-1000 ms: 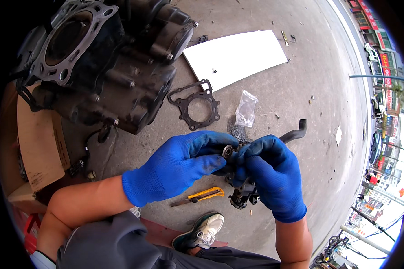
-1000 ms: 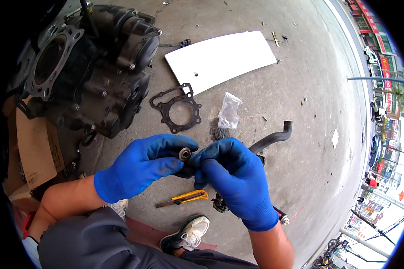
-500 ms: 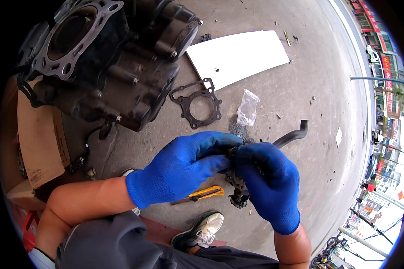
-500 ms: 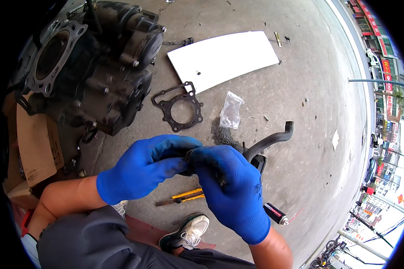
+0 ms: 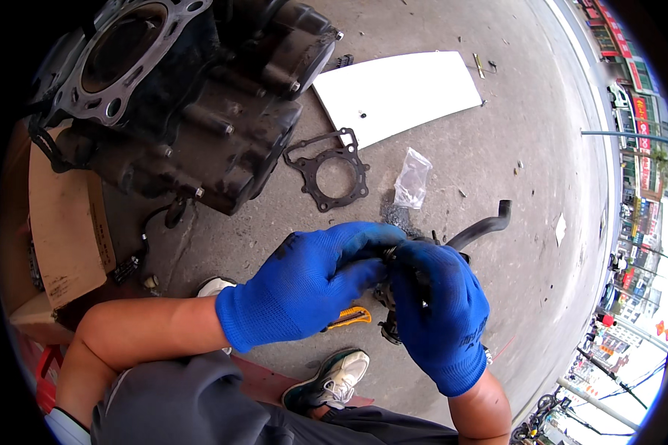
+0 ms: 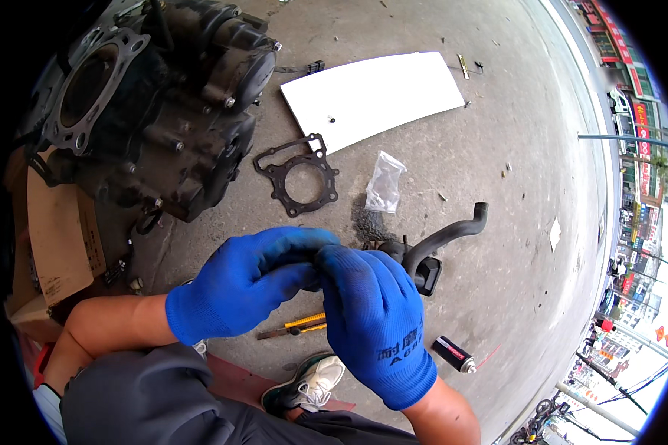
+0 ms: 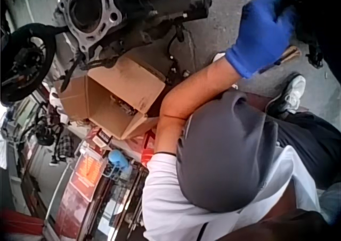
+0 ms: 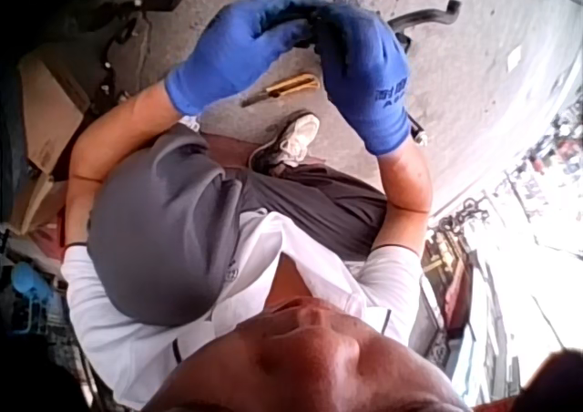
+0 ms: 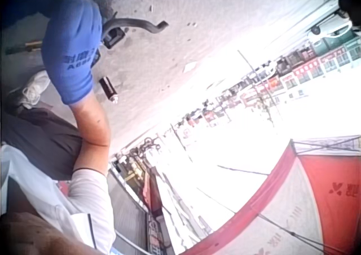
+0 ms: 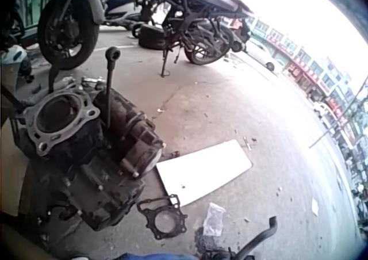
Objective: The person sits on a stool and works on a disassembled motorcycle engine. They handle the cylinder head, spray it with cleaner, and then retrieve valve springs and other small components from a cardboard box. The person assembles the valve springs with retainers and cotters, then places them into the cylinder head.
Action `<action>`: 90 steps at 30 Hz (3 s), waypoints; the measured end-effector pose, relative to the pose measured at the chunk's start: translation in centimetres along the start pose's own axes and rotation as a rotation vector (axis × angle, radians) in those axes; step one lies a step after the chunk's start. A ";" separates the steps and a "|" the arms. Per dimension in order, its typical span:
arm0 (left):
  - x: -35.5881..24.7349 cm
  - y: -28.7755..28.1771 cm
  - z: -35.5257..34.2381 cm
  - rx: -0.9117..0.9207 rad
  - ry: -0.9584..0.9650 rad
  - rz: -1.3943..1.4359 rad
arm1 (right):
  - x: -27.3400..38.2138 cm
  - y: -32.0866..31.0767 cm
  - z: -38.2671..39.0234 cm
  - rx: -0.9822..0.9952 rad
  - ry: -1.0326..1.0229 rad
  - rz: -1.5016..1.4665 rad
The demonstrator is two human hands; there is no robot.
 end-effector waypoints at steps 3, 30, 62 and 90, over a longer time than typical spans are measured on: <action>-0.5 0.1 -0.1 0.012 0.024 -0.083 | -0.1 0.2 0.3 -0.004 -0.017 -0.022; 1.8 -0.1 -0.4 0.032 -0.209 0.254 | -3.3 1.5 0.1 0.165 0.311 -0.427; 3.2 -0.1 -0.1 0.056 -0.296 0.639 | -1.0 1.4 1.6 -0.125 0.070 -0.022; 1.9 1.4 0.4 0.108 -0.250 0.318 | -2.8 1.6 0.8 -0.018 0.188 -0.238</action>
Point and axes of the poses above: each hand's wrist, its own z-axis away from the middle knuckle, its own y-axis out of the palm, x = y × z, the point moved 9 cm from there along -z, towards the middle knuckle, and after that the axes turned 13 degrees about z, right-handed, at the moved point
